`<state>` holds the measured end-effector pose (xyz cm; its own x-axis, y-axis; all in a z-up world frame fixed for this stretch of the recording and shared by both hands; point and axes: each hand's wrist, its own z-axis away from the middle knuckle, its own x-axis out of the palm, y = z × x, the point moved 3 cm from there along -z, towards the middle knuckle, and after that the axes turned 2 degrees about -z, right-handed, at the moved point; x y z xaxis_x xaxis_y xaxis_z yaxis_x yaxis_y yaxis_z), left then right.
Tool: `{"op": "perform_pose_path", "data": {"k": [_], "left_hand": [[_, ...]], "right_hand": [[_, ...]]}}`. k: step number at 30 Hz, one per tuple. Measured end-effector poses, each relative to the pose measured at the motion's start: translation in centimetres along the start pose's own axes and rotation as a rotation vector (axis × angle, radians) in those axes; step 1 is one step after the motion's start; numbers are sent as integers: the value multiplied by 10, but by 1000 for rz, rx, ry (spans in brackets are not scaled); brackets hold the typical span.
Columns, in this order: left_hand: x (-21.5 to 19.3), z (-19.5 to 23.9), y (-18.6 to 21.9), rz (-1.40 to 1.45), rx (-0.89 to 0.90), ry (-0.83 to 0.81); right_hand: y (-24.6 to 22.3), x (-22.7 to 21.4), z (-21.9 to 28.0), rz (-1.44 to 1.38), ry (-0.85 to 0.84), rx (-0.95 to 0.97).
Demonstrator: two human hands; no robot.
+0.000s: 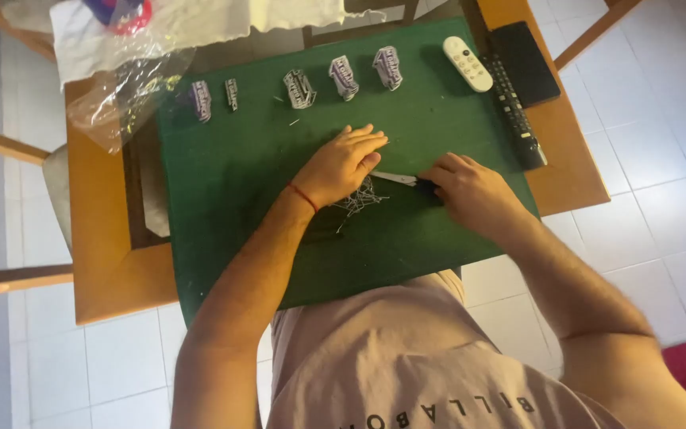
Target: Cleaning small scraps from a cutting mat and organizing printed labels on a table.
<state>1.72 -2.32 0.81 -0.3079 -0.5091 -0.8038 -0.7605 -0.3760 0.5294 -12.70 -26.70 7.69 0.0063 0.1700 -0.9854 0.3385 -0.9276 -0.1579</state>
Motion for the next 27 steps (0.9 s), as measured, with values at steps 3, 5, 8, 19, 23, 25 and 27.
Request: {"op": "perform_pose_path", "data": {"k": [3, 5, 8, 19, 23, 25, 27], "left_hand": [[-17, 7, 16, 62, -38, -67], [-15, 22, 20, 16, -3, -69], [-15, 52, 38, -27, 26, -59], [-42, 85, 105, -349, -481, -69], [-21, 48, 88, -325, -360, 76], [-3, 33, 72, -329, -282, 133], [19, 22, 56, -315, -99, 200]], "right_hand": [[8, -3, 11, 74, 16, 14], [21, 2, 19, 67, -3, 35], [43, 14, 33, 81, -16, 90], [38, -10, 62, 147, -81, 279], [31, -12, 59, 98, -42, 297], [31, -9, 57, 98, -30, 302], [34, -2, 57, 120, 18, 290]]}}
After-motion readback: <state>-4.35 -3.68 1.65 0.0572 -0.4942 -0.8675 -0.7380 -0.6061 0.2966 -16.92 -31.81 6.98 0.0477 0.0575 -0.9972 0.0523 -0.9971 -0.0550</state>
